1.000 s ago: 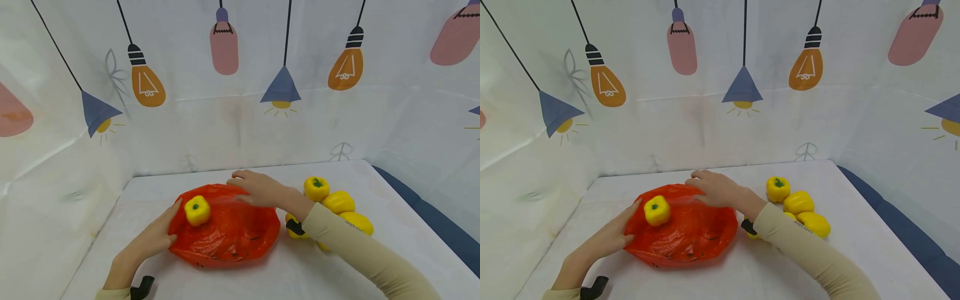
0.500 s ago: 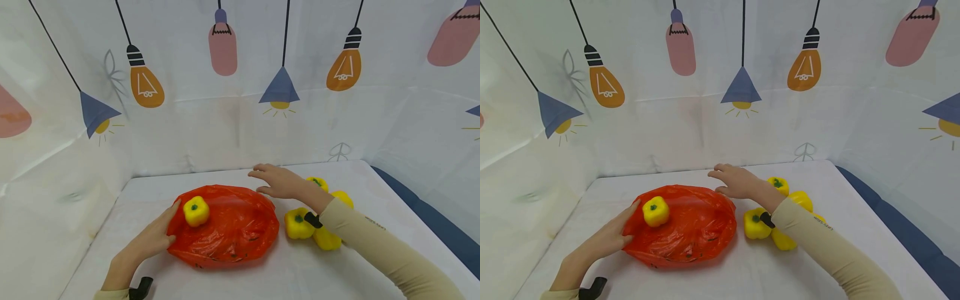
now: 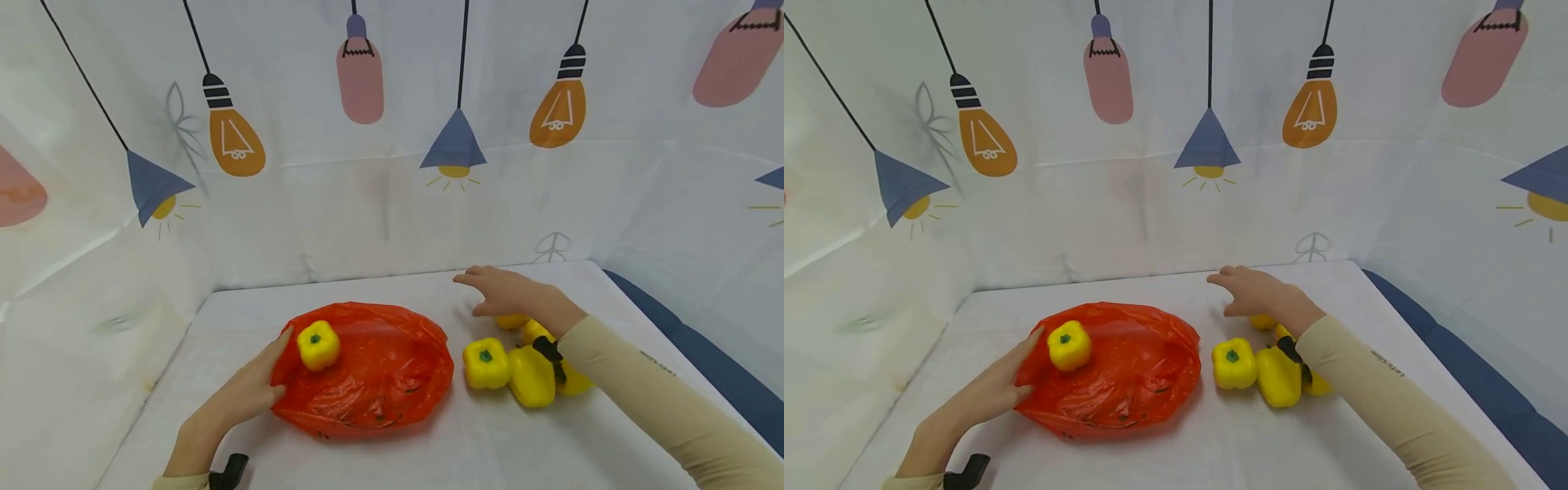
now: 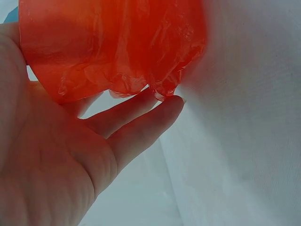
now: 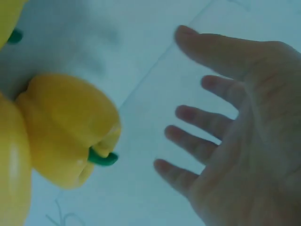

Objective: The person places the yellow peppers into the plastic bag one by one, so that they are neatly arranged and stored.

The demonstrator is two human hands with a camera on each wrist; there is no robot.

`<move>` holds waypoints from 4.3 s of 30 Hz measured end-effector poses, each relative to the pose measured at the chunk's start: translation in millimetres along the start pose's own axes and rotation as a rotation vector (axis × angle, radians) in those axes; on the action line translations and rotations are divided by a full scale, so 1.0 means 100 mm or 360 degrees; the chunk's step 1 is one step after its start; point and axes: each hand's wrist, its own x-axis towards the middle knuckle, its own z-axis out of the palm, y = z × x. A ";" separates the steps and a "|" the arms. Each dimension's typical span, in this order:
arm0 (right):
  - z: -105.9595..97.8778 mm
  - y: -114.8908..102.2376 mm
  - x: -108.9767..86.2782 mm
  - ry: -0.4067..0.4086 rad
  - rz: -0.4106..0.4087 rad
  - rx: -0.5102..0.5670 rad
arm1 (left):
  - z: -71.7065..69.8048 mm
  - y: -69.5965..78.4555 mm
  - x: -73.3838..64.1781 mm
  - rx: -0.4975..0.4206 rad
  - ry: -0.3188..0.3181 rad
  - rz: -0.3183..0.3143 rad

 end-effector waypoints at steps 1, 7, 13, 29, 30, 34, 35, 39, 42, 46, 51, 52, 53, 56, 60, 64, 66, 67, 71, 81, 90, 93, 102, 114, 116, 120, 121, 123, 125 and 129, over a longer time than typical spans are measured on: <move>-0.01 0.04 -0.02 -0.0018 0.0026 0.0008 | 0.00 0.00 0.00 0.0001 0.0002 0.0003; -0.02 0.24 -0.14 -0.0109 0.0143 0.0065 | 0.00 -0.01 0.00 0.0000 0.0015 0.0018; 0.04 0.43 -0.16 -0.0202 0.0259 0.0162 | -0.02 -0.02 -0.01 0.0014 0.0025 0.0048; 0.26 0.74 -0.14 -0.0095 0.0146 0.0407 | -0.03 -0.02 -0.02 -0.0002 0.0005 0.0045; 0.26 0.73 -0.14 -0.0081 0.0129 0.0392 | -0.03 -0.02 -0.02 0.0000 0.0004 0.0044; 0.26 0.67 -0.12 -0.0021 0.0080 0.0340 | -0.03 -0.02 -0.01 -0.0008 -0.0002 0.0035; 0.26 0.66 -0.12 -0.0004 0.0074 0.0330 | -0.03 -0.02 -0.01 -0.0008 -0.0004 0.0034; 0.24 0.59 -0.08 0.0076 0.0041 0.0325 | -0.02 -0.02 -0.01 -0.0010 -0.0008 0.0031; 0.21 0.53 -0.04 0.0149 -0.0011 0.0335 | -0.02 -0.02 -0.01 -0.0004 0.0001 0.0032; 0.15 0.40 -0.01 0.0240 -0.0100 0.0357 | -0.01 -0.03 0.00 0.0000 0.0006 0.0028; 0.04 0.17 0.00 0.0322 -0.0210 0.0330 | 0.00 -0.03 0.00 0.0006 0.0009 0.0029; 0.01 0.12 -0.01 0.0336 -0.0231 0.0323 | -0.01 -0.02 0.00 0.0002 0.0010 0.0029; -0.01 0.06 -0.01 0.0350 -0.0253 0.0311 | -0.01 -0.02 0.00 0.0000 0.0012 0.0034; -0.07 -0.10 -0.01 0.0383 -0.0307 0.0298 | -0.01 0.00 0.00 -0.0013 0.0012 0.0027; -0.09 -0.28 0.01 0.0416 -0.0372 0.0309 | -0.01 0.00 0.00 -0.0026 0.0009 0.0021; -0.10 -0.45 0.05 0.0429 -0.0447 0.0346 | 0.00 -0.01 0.00 -0.0025 0.0017 0.0039; -0.11 -0.55 0.06 0.0426 -0.0493 0.0355 | 0.00 -0.02 0.00 -0.0019 0.0025 0.0049; -0.11 -0.59 0.07 0.0421 -0.0513 0.0357 | 0.01 -0.02 0.00 -0.0024 0.0025 0.0052; -0.08 -0.77 0.09 0.0410 -0.0585 0.0360 | 0.01 -0.02 0.00 -0.0033 0.0022 0.0046; 0.08 -1.18 0.17 0.0322 -0.0783 0.0363 | 0.00 -0.02 -0.01 -0.0048 0.0028 0.0042; 0.24 -1.38 0.35 0.0226 -0.0766 0.0280 | 0.03 -0.02 0.01 -0.0049 0.0031 0.0059; 0.29 -1.44 0.43 0.0200 -0.0712 0.0257 | 0.03 -0.02 0.02 -0.0050 0.0017 0.0042; 0.46 -1.57 0.59 0.0214 -0.0572 0.0140 | 0.02 -0.02 0.02 -0.0039 0.0007 0.0033; 0.62 -1.71 0.77 0.0183 -0.0496 0.0075 | 0.02 -0.02 0.02 -0.0042 0.0002 0.0010; 0.64 -1.72 0.77 0.0154 -0.0458 0.0093 | 0.02 -0.01 0.02 -0.0045 -0.0003 0.0002; 0.64 -1.72 0.76 0.0117 -0.0437 0.0090 | 0.02 -0.01 0.02 -0.0053 -0.0008 -0.0007; 0.64 -1.71 0.75 0.0114 -0.0443 0.0088 | 0.02 0.00 0.02 -0.0055 -0.0007 -0.0008; 0.62 -1.71 0.74 0.0110 -0.0458 0.0084 | 0.02 0.00 0.02 -0.0054 -0.0004 -0.0007; 0.60 -1.70 0.73 0.0113 -0.0476 0.0081 | 0.01 0.01 0.01 -0.0051 0.0001 -0.0008; 0.58 -1.70 0.70 0.0138 -0.0509 0.0044 | 0.00 0.01 0.01 -0.0048 -0.0004 -0.0018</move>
